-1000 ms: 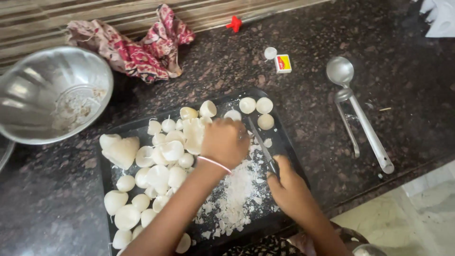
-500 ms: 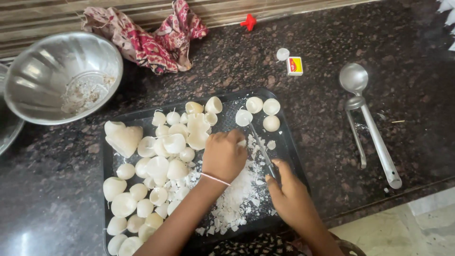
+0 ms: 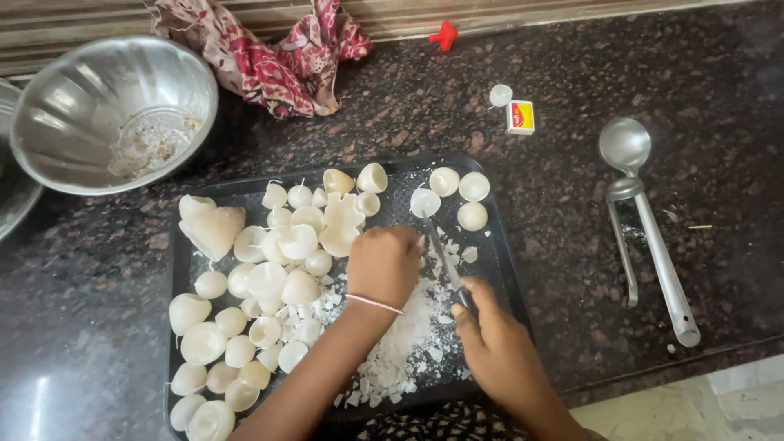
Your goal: Lighting a stove and shredding white organic materials (possibly eggshells) by hand and with a knife.
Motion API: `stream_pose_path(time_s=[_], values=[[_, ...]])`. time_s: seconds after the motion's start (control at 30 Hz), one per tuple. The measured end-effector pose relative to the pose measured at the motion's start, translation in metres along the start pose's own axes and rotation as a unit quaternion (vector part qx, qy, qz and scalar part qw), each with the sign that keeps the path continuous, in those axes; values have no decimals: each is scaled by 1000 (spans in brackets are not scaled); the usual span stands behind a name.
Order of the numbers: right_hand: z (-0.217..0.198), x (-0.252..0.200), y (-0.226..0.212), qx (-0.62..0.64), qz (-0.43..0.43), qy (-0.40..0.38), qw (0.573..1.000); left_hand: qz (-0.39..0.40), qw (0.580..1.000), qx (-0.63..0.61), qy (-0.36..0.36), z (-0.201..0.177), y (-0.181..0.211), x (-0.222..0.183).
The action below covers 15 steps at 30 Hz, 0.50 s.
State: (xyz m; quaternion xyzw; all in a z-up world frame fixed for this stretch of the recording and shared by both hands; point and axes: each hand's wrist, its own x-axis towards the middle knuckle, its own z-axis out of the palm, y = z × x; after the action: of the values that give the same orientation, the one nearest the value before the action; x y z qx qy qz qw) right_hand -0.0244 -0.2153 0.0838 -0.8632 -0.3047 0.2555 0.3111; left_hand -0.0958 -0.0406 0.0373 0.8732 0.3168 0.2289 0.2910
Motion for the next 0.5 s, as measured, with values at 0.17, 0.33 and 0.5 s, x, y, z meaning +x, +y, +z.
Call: stream_pose_path(time_s=[0.17, 0.33, 0.5], values=[[4, 4, 2, -83, -12, -39, 996, 16, 993, 120, -15, -7, 10, -7], [11, 7, 3, -127, -29, -65, 989, 25, 979, 198, -34, -15, 17, -11], [11, 6, -5, -152, -6, -73, 986, 15, 983, 181, -34, -11, 12, -10]])
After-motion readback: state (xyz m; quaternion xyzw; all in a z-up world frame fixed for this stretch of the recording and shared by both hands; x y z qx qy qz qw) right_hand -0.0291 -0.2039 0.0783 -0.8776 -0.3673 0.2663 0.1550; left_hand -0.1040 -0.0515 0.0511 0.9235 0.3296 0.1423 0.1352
